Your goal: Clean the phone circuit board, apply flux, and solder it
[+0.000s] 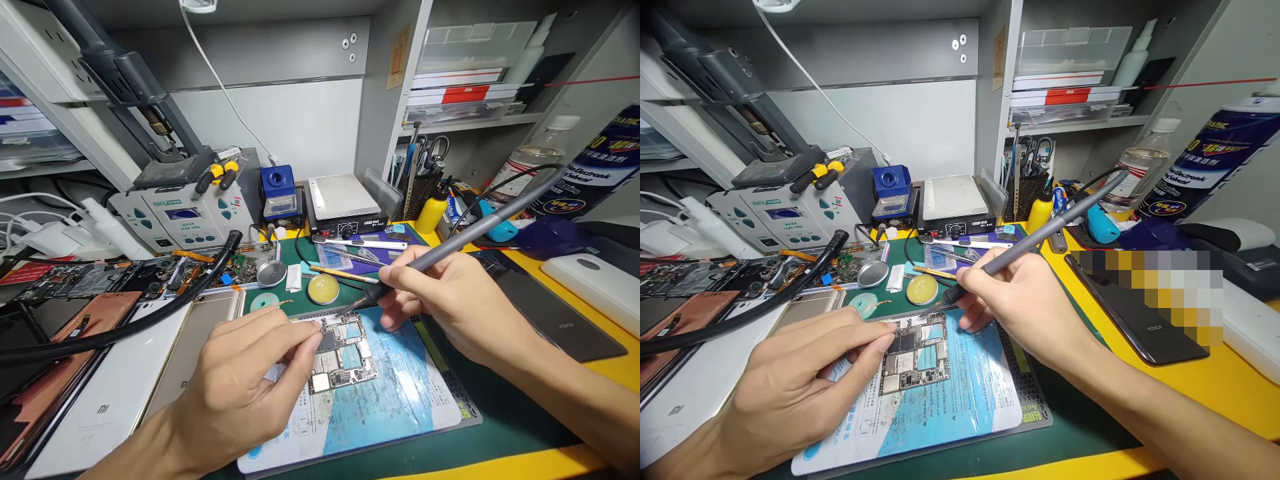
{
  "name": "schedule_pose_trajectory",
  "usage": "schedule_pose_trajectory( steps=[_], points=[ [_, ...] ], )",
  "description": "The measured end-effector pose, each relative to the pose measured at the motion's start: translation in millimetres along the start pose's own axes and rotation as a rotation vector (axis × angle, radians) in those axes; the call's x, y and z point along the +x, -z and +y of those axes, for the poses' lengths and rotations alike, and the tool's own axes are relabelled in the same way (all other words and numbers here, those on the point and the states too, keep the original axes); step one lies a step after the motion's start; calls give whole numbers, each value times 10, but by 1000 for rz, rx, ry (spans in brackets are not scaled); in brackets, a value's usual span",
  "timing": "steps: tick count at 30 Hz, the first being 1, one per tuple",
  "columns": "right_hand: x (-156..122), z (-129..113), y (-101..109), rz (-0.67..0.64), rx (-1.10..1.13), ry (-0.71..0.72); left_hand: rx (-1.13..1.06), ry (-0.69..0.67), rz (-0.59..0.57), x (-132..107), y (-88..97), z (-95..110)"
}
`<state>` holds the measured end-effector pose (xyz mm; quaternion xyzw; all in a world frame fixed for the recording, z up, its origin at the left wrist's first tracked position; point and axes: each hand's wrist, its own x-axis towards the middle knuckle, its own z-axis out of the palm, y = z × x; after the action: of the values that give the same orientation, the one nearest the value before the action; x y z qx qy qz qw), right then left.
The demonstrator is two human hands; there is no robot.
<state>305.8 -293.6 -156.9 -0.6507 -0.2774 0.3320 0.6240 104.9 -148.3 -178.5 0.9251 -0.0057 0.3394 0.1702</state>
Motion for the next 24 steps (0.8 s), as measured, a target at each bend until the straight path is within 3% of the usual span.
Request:
schedule_pose_trajectory(
  steps=[24],
  points=[
    [8, 16, -3, 0, -8, 4, 210, -216, -42, -51, 11, 4]
  ],
)
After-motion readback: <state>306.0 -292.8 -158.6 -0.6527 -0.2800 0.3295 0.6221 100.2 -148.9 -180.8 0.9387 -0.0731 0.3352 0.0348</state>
